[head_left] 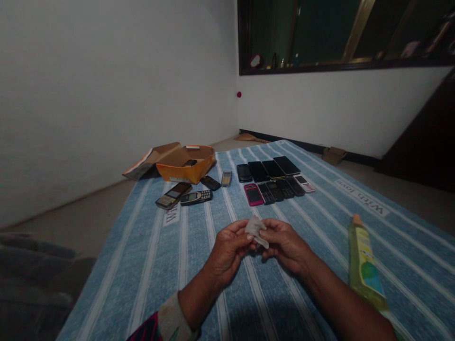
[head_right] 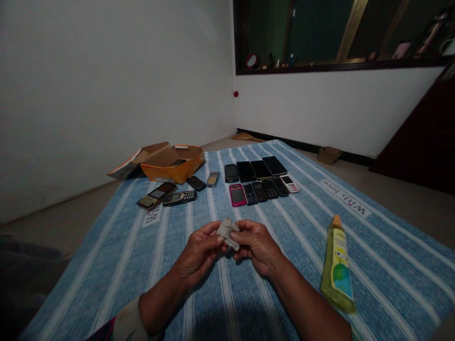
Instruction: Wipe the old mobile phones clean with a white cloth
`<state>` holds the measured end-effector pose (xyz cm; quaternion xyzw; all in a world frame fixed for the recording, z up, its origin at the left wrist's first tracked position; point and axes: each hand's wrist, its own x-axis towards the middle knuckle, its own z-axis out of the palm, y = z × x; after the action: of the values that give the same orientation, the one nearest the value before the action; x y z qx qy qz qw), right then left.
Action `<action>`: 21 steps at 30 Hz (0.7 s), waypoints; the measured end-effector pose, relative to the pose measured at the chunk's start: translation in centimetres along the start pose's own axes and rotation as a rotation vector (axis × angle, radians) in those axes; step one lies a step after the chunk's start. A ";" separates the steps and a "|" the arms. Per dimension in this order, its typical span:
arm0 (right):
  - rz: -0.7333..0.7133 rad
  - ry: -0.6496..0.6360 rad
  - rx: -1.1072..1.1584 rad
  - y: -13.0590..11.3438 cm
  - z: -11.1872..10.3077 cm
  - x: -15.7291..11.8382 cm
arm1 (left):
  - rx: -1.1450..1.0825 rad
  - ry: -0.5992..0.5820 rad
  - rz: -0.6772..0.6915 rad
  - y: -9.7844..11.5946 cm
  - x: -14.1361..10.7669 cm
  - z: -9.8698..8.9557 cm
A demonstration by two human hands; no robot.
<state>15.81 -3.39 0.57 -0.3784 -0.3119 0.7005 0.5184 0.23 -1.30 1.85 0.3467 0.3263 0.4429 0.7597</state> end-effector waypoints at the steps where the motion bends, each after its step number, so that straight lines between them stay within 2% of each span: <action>1: -0.003 -0.011 0.001 -0.1 0.0 -0.1 | -0.009 -0.015 -0.006 0.0 0.0 0.0; 7: -0.064 -0.102 -0.078 -0.6 0.3 -0.3 | -0.018 -0.105 -0.008 -0.1 -0.1 -0.2; 14: -0.218 0.036 -0.167 0.2 -0.1 0.1 | 0.029 -0.090 -0.044 -0.2 0.0 0.0; 18: -0.371 0.119 -0.247 0.2 0.0 0.2 | 0.170 -0.034 -0.049 -0.6 0.0 0.2; 21: -0.410 0.136 -0.242 -0.1 -0.1 0.1 | 0.302 -0.018 0.004 -0.9 -0.2 0.3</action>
<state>15.90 -3.28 0.61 -0.4128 -0.4283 0.5112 0.6203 0.82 -1.84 1.35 0.4614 0.3817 0.3873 0.7010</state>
